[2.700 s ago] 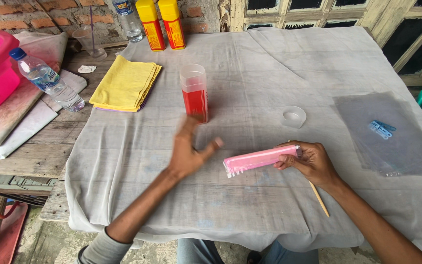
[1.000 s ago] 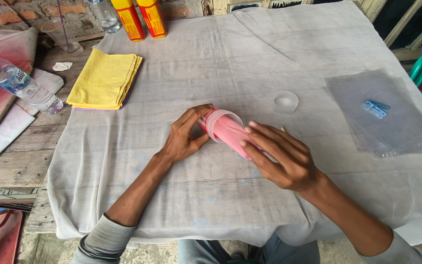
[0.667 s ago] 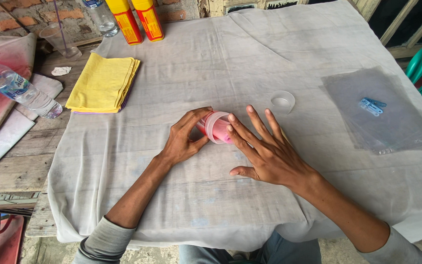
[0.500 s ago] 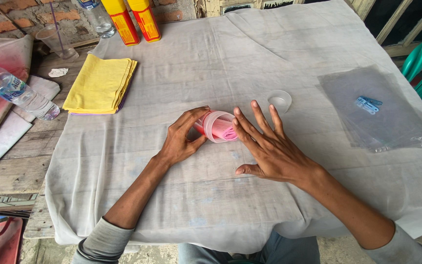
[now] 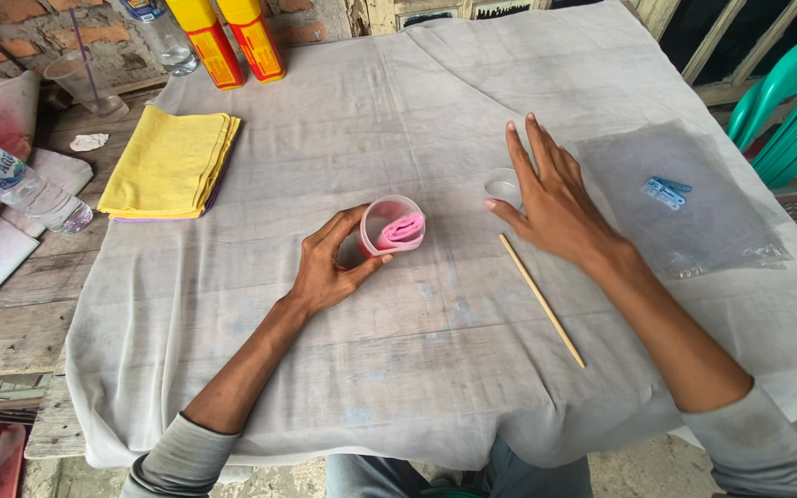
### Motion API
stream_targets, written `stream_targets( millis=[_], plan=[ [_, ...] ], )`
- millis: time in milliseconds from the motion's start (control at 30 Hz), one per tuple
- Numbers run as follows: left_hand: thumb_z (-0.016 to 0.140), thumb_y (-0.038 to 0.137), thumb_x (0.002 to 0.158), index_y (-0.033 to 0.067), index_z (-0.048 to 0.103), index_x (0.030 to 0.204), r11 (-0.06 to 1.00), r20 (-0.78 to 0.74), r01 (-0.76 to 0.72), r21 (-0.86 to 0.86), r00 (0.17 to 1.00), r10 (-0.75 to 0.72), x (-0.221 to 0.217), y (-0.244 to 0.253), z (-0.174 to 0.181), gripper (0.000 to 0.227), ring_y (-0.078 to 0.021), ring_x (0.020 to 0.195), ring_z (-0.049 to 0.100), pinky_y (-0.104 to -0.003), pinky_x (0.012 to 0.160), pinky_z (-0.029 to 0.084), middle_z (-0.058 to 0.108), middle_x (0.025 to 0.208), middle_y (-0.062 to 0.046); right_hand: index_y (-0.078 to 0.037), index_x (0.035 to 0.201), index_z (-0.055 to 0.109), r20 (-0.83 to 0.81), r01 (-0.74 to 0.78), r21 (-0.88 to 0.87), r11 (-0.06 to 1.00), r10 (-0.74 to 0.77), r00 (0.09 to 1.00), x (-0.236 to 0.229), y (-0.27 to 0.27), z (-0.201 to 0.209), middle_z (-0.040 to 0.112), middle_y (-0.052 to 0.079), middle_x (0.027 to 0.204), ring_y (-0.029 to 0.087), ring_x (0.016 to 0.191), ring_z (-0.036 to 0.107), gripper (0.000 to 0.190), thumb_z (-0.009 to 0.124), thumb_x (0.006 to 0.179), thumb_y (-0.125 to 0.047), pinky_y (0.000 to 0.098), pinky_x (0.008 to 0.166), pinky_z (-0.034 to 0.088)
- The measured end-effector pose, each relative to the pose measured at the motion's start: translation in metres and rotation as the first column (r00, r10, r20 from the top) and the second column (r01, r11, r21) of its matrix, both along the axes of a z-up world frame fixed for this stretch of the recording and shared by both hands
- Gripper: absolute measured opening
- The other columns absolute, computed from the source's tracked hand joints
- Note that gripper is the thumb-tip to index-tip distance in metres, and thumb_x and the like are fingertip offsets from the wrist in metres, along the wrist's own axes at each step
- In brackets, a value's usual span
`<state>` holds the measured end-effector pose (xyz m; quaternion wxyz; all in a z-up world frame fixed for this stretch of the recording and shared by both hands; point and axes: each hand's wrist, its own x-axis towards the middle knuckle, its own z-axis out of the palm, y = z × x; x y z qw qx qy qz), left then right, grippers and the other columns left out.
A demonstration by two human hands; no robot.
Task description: The person folds a pink cloth, rolls it tightly using a wooden stick, and places it into a red plastic container. Then the person folds a yellow cloth into a smaller rectangle, smoothing the creases with the stick.
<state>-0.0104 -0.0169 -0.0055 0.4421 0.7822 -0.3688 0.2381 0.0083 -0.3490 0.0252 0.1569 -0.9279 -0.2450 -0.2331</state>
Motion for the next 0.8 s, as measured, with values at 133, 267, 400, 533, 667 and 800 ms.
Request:
stream_targets(
  millis=[133,267,400,533,667,800],
  plan=[
    [0.088,0.011,0.079,0.0044,0.064,0.133,0.999,-0.028,0.021,-0.037,0.999,-0.022,0.000,-0.002,-0.004,0.059,-0.0411,0.117,0.068,-0.052,0.100,0.053,0.070,0.124,-0.018,-0.021,0.166,0.027,-0.202,0.004,-0.270,0.963,-0.061,0.978,0.043,-0.011,-0.020,0.040,0.025,0.154,0.048,0.140,0.045,0.080,0.060,0.097,-0.042,0.0619,0.105,0.039],
    [0.090,0.014,0.078,0.0062,0.059,0.141,0.999,-0.145,0.008,-0.048,0.989,-0.015,0.007,0.000,-0.015,0.070,-0.0397,0.114,0.069,-0.050,0.096,0.058,0.071,0.122,-0.018,-0.030,0.155,0.050,-0.253,0.016,-0.362,0.932,-0.115,0.961,0.056,-0.001,-0.023,0.061,0.017,0.133,0.039,0.121,0.062,0.058,0.061,0.098,-0.036,0.0510,0.096,0.049],
    [0.084,0.012,0.083,0.0002,0.040,0.154,0.993,-0.212,0.001,-0.117,0.977,-0.026,-0.001,-0.005,0.000,0.085,-0.0438,0.120,0.065,-0.054,0.098,0.056,0.064,0.129,-0.028,-0.016,0.141,0.063,-0.145,-0.027,0.092,0.995,0.040,0.989,0.060,0.010,0.013,0.059,0.020,0.118,0.045,0.108,0.066,0.050,0.073,0.093,-0.026,0.0542,0.091,0.053],
    [0.078,0.008,0.087,-0.0043,0.030,0.158,0.993,-0.251,0.017,-0.113,0.967,-0.045,-0.007,-0.009,0.007,0.087,-0.0471,0.123,0.062,-0.057,0.098,0.055,0.059,0.135,-0.033,-0.006,0.127,0.041,-0.003,-0.232,0.867,0.442,0.470,0.883,0.070,0.039,0.019,0.054,0.015,0.118,0.020,0.093,0.070,0.043,0.074,0.100,-0.013,0.0319,0.087,0.061],
    [0.072,0.032,0.093,0.0114,0.025,0.160,1.000,-0.350,0.021,-0.014,0.936,-0.025,-0.005,-0.005,0.010,0.085,-0.0166,0.098,0.067,-0.029,0.090,0.063,0.062,0.142,-0.006,-0.025,0.154,0.045,-0.062,-0.152,0.862,0.483,0.399,0.915,0.023,0.096,0.062,0.043,-0.003,0.093,0.005,0.091,0.055,0.054,0.059,0.103,-0.036,0.0400,0.089,0.070],
    [0.081,0.014,0.087,0.0013,0.031,0.160,0.996,-0.282,0.004,-0.090,0.959,-0.029,-0.009,-0.009,0.014,0.089,-0.0428,0.126,0.062,-0.051,0.099,0.057,0.058,0.140,-0.029,-0.006,0.134,0.053,0.045,-0.271,0.902,0.336,0.550,0.834,0.031,0.114,0.040,0.054,0.008,0.114,0.019,0.096,0.071,0.038,0.062,0.105,-0.028,0.0396,0.090,0.062]
  ],
)
